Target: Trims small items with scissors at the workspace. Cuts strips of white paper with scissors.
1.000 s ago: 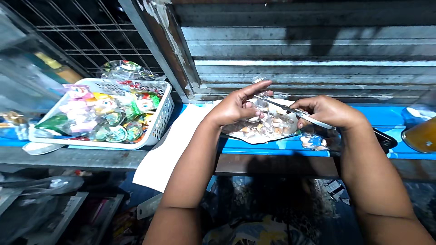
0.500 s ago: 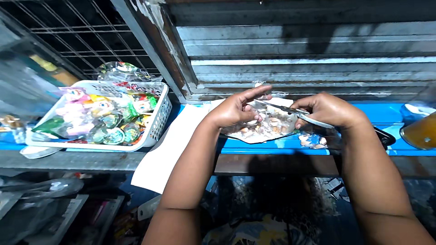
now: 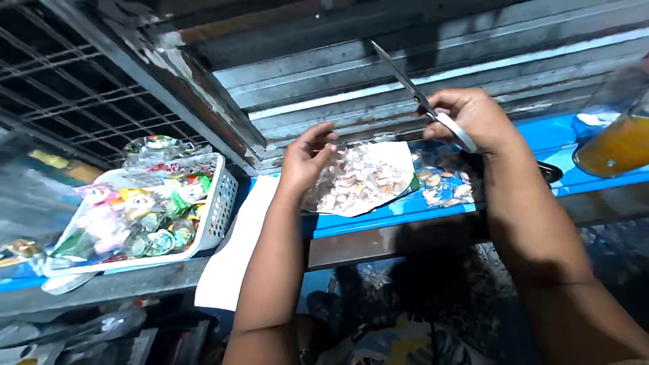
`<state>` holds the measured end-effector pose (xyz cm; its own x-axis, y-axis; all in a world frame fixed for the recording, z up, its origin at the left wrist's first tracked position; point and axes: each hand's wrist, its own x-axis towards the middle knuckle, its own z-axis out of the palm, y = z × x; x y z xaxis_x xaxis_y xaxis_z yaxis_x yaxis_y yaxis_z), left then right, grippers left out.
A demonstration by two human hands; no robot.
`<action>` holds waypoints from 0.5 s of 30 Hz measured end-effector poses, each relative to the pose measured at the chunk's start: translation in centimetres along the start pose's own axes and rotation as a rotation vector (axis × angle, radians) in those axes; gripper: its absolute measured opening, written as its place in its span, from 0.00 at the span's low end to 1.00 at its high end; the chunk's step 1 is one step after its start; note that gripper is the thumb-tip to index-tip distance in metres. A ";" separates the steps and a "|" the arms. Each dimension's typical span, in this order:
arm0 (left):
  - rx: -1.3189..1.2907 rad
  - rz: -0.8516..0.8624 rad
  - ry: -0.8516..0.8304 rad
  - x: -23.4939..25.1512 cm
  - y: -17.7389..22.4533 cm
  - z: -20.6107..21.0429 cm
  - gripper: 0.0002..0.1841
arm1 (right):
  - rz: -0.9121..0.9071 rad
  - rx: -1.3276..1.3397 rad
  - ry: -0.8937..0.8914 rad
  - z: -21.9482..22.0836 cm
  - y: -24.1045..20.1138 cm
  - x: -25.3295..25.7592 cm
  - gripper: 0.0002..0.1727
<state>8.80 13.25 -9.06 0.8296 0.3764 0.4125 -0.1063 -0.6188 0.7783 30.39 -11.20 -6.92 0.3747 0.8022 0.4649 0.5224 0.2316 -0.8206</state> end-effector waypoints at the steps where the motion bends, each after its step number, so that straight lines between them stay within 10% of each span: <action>1: 0.092 0.036 0.036 0.0 -0.2 0.2 0.23 | -0.010 0.001 0.043 0.1 0.0 0.1 0.19; 8: 0.486 0.201 0.064 -0.6 1.7 2.8 0.21 | -0.084 0.051 0.352 -1.2 -0.9 0.2 0.20; 15: 0.803 0.540 -0.477 0.1 5.9 13.4 0.18 | -0.202 -0.107 0.436 -0.9 -0.7 0.3 0.23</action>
<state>15.61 0.38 -10.78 0.9274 -0.2815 0.2464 -0.2752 -0.9595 -0.0607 30.89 -11.60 -5.92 0.5317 0.4367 0.7257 0.6848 0.2824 -0.6717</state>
